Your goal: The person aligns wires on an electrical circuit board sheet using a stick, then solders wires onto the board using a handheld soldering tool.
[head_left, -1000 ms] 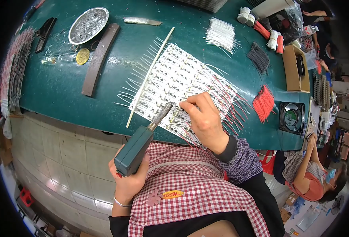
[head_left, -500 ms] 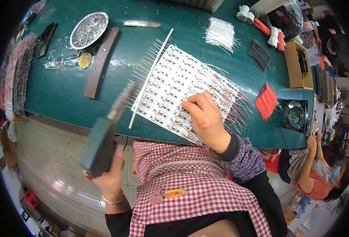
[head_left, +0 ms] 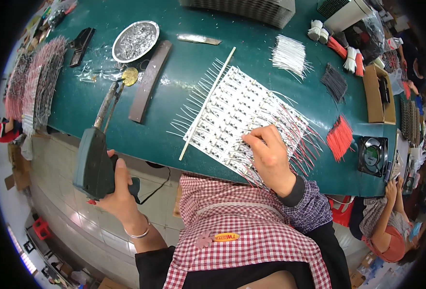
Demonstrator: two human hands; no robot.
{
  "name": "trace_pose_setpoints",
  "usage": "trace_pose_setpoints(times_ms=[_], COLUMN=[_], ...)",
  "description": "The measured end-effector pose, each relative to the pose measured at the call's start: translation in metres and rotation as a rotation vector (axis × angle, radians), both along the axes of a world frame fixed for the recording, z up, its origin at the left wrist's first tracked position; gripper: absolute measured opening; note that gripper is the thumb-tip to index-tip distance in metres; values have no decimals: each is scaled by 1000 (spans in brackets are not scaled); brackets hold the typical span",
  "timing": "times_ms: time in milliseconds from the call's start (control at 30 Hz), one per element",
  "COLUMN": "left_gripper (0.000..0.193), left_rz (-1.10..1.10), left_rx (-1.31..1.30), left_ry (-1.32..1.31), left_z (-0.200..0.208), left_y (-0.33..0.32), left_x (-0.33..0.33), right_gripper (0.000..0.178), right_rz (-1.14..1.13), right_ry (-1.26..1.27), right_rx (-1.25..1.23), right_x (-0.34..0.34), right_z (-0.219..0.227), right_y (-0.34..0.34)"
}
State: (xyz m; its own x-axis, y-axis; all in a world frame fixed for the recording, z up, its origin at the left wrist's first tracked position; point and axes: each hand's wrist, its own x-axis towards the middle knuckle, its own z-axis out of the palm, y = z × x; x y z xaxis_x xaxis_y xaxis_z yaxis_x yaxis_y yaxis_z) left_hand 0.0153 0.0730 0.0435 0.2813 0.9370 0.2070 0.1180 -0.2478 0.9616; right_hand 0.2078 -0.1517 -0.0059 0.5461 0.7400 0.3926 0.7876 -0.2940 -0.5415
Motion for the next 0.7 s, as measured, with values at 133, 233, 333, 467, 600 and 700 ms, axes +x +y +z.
trace_pose_setpoints(times_ms=[133, 233, 333, 467, 600, 700], left_gripper=[35, 37, 39, 41, 40, 40], left_rz=[-97, -174, -259, -432, -491, -536], left_rx=[-129, -239, -367, -399, -402, -319], left_ry=[-17, 18, 72, 225, 317, 326], left_z=[3, -4, -13, -25, -26, -27], left_y=[-14, -33, -58, -79, -84, -83], left_x=[2, -6, -25, -49, -56, -58], right_gripper=[34, 31, 25, 23, 26, 26], right_rz=[-26, -39, -37, 5, 3, 8], right_ry=[9, 58, 147, 145, 144, 117], right_rx=[4, 32, 80, 92, 51, 32], right_x=[1, -1, -5, -5, -9, -11], right_z=[2, 15, 29, 16, 4, 0], right_y=[-3, -8, -9, -1, 0, 1])
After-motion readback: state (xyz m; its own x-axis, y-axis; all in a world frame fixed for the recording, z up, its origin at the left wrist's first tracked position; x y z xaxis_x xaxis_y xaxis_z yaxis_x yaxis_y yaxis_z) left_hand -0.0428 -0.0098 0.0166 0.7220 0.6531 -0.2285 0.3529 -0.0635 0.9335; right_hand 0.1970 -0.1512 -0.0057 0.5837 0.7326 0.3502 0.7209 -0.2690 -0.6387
